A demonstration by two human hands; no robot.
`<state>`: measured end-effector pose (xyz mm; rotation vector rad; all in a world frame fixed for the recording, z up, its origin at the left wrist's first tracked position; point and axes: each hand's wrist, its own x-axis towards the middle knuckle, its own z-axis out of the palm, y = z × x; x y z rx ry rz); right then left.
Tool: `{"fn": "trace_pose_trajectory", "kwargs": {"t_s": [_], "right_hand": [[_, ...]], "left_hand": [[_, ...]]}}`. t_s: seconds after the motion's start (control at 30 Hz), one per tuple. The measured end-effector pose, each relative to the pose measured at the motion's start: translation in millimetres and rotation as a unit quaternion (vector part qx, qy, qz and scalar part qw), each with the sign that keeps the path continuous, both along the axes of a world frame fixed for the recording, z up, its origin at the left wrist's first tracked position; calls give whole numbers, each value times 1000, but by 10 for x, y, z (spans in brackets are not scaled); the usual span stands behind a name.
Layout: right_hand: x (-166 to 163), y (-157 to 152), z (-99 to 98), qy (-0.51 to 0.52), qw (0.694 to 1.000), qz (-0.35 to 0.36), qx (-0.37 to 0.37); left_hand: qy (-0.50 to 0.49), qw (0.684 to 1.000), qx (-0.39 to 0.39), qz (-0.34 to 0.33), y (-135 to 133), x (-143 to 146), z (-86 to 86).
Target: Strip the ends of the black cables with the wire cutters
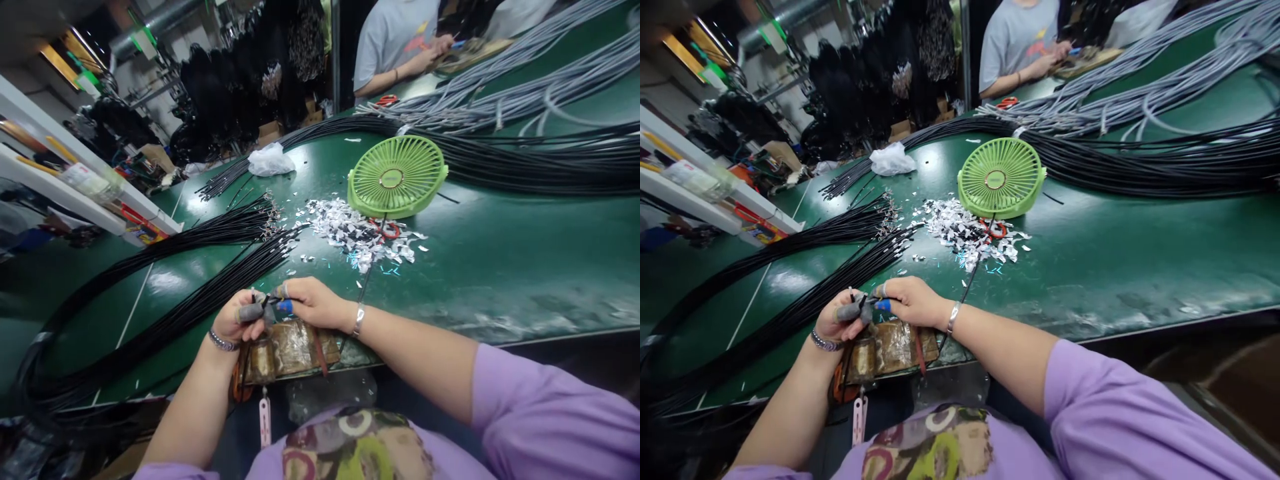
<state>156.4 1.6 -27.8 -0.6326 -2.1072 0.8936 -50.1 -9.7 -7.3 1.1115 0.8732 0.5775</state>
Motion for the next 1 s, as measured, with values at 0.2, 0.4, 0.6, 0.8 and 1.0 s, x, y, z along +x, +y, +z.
{"fn": "trace_pose_trajectory", "kwargs": {"t_s": [0.2, 0.4, 0.6, 0.8, 1.0], "right_hand": [[-33, 49, 20, 78, 972, -74, -208], [-55, -1, 38, 117, 914, -79, -382], [-10, 16, -7, 43, 933, -105, -340], [14, 3, 21, 57, 978, -97, -173], [2, -10, 34, 84, 981, -80, -156]], "left_hand": [[145, 976, 154, 54, -29, 99, 96], [333, 834, 430, 97, -64, 274, 127], [361, 830, 407, 126, -122, 349, 103], [171, 979, 101, 53, -40, 328, 74], [107, 993, 21, 34, 13, 290, 51]]}}
